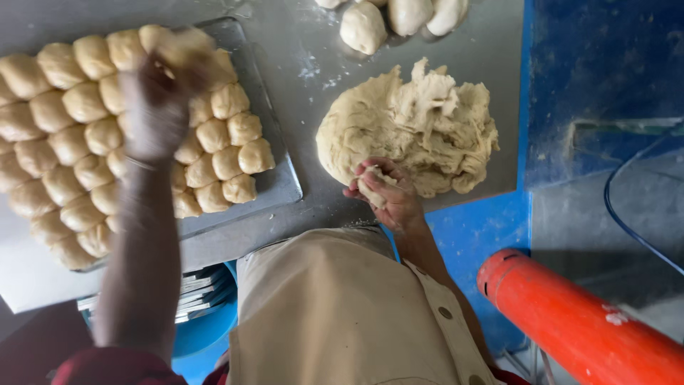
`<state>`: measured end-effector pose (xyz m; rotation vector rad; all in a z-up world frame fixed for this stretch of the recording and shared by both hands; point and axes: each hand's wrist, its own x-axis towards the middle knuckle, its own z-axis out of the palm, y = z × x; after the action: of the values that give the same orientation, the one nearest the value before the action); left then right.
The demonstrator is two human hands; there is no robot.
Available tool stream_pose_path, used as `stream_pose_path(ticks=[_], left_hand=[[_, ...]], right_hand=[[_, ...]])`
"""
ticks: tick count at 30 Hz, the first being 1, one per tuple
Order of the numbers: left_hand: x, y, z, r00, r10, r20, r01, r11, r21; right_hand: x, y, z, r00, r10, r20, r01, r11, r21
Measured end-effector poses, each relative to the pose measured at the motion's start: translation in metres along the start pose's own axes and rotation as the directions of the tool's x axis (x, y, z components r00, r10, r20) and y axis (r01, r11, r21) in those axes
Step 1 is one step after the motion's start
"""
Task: The person repeatedly pinches off small portions of dough from a large mass, rolls them into balls between their hands, and places them onto a metal tray. A rolling pin and a blue basin containing white sticks are visible on the table.
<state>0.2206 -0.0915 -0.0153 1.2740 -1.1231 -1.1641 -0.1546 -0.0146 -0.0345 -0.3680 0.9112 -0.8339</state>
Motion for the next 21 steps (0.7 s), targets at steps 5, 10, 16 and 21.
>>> stream_pose_path(ticks=[5,10,16,21], left_hand=[[-0.086,0.017,0.099,0.923,-0.368,0.111,0.314,0.555,-0.771],[-0.109,0.023,0.135,0.936,-0.317,0.154,0.272,0.369,-0.889],[-0.129,0.006,0.156,0.964,-0.259,-0.06,0.197,0.849,-0.491],[-0.139,-0.01,0.162,0.938,-0.33,-0.104,0.236,0.828,-0.508]], right_hand=[[0.013,0.005,0.036,0.996,-0.042,-0.08,0.015,0.95,-0.311],[-0.001,0.001,0.04,0.992,0.099,0.084,-0.035,0.827,-0.561],[-0.013,-0.007,0.054,0.977,-0.178,0.117,0.202,0.608,-0.768],[-0.021,-0.01,0.052,0.978,-0.203,0.047,0.141,0.48,-0.866]])
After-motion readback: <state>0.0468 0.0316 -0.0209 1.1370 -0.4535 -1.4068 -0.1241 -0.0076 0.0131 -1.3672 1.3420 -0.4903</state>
